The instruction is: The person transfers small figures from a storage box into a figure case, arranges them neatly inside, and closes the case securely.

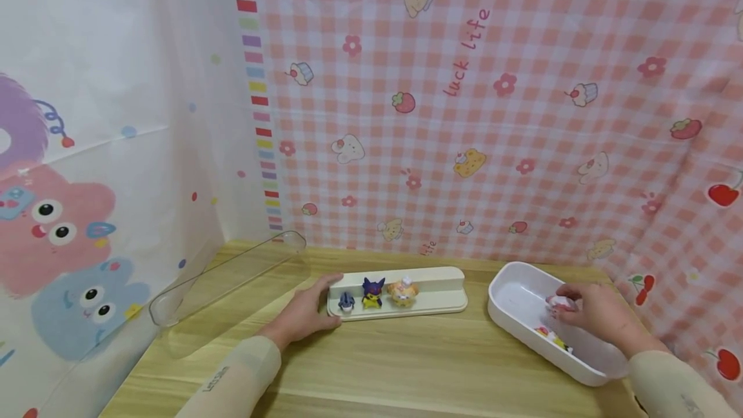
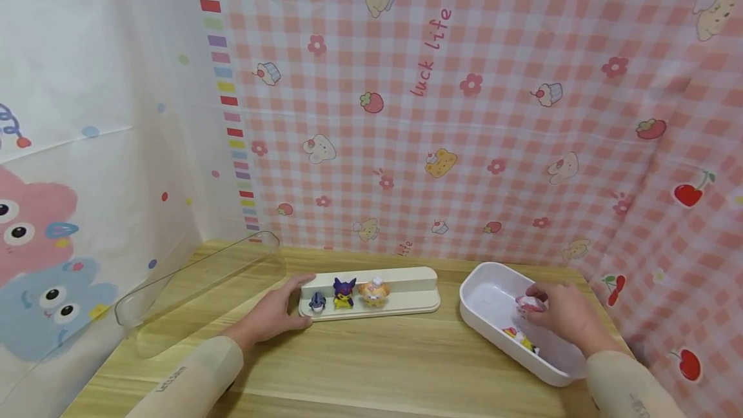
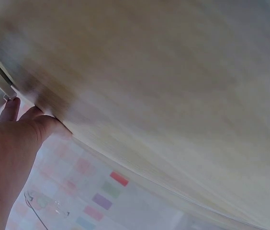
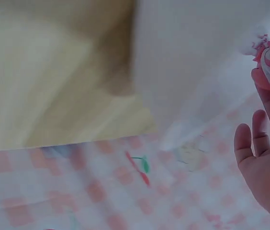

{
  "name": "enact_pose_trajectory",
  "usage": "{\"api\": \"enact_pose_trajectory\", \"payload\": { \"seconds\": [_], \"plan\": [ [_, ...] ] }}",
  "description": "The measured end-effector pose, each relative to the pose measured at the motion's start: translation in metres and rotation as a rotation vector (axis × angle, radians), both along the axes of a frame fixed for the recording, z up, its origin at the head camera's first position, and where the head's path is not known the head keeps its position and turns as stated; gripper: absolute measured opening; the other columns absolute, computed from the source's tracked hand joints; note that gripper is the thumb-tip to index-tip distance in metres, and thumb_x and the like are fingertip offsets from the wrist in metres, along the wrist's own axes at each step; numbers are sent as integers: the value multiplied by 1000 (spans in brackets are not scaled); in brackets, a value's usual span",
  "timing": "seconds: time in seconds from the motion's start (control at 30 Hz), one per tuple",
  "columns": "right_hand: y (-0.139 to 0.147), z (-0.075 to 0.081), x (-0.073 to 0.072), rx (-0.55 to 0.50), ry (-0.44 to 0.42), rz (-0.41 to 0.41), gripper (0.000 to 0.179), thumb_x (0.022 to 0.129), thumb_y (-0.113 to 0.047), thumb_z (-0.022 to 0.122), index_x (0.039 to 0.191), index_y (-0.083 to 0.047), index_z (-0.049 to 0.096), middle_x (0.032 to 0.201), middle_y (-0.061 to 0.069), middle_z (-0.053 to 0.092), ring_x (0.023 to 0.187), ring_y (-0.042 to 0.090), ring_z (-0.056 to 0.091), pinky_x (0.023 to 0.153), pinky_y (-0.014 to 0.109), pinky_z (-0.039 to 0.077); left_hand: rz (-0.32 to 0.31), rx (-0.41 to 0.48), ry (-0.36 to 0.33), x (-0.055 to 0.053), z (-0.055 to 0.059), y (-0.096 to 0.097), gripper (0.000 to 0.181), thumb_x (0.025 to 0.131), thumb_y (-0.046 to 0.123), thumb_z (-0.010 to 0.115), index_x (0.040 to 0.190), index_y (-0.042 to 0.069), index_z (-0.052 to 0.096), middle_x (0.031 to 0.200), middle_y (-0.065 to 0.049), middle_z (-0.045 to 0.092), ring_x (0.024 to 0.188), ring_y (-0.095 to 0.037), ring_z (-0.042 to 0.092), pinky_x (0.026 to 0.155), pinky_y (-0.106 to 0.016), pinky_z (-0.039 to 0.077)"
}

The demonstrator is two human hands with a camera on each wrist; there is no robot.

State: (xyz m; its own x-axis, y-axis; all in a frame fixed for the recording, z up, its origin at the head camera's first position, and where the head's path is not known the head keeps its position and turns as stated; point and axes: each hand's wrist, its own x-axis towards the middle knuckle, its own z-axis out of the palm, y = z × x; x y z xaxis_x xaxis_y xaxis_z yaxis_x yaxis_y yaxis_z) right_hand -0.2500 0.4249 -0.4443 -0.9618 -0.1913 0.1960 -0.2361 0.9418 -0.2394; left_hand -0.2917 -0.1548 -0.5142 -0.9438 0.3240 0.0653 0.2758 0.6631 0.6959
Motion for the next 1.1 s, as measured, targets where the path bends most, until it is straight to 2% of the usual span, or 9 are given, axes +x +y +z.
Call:
{"api": "enact_pose_trajectory", "payload": {
  "seconds": [0.1,0.2,0.33,0.47,0.57,0.77,1.0,1.1],
  "plan": [
    [-13,16,-3,-35,24,6,36,82,-28,93,109,-9,80,105,13,81,101,39,75,86,58,59,-6,4,10,0,-1,0,91,84,16,93,161,23,45,152,-17,63,145,-38,56,123,-57,43],
    [-37,31,-7,-48,54,40,35,83,-28,92,110,-10,80,107,11,81,106,41,73,91,62,57,-1,4,4,-1,-1,-1,92,84,16,93,161,24,44,152,-17,63,146,-38,56,123,-56,43],
    [-77,43,-12,-39,98,101,27,84,-26,91,107,-17,80,102,1,79,105,33,67,87,54,56,12,1,-2,-1,-2,-1,91,84,16,93,161,26,45,154,-15,62,147,-36,55,124,-55,42],
    [-118,46,-18,8,168,175,24,83,-23,92,102,-21,78,98,-4,77,101,27,63,81,48,54,3,9,1,-1,-3,-1,92,84,15,93,161,25,44,154,-15,62,147,-37,55,124,-56,42],
    [-146,42,-23,48,192,222,26,81,-24,94,101,-21,78,98,-4,78,101,28,63,82,51,54,-5,14,0,-1,-3,-1,91,84,15,92,161,25,44,154,-16,62,147,-37,54,124,-56,42],
    [-188,23,-33,101,194,270,29,79,-28,96,101,-23,79,100,-4,79,106,29,63,90,53,53,-12,17,6,-2,-3,-2,92,84,15,93,161,25,44,154,-17,62,149,-37,52,126,-56,39],
    [-208,-1,-43,119,229,305,28,76,-24,99,97,-22,80,92,-6,77,97,24,57,87,47,49,-18,28,9,-4,-6,-3,92,84,17,93,162,25,44,155,-17,61,150,-37,51,127,-56,38],
    [-211,-6,-46,113,236,317,28,75,-22,99,96,-21,80,91,-6,77,96,22,56,87,45,49,-20,29,13,-5,-6,-3,93,83,17,93,161,24,44,153,-17,62,149,-38,52,126,-57,39]
  ]
}}
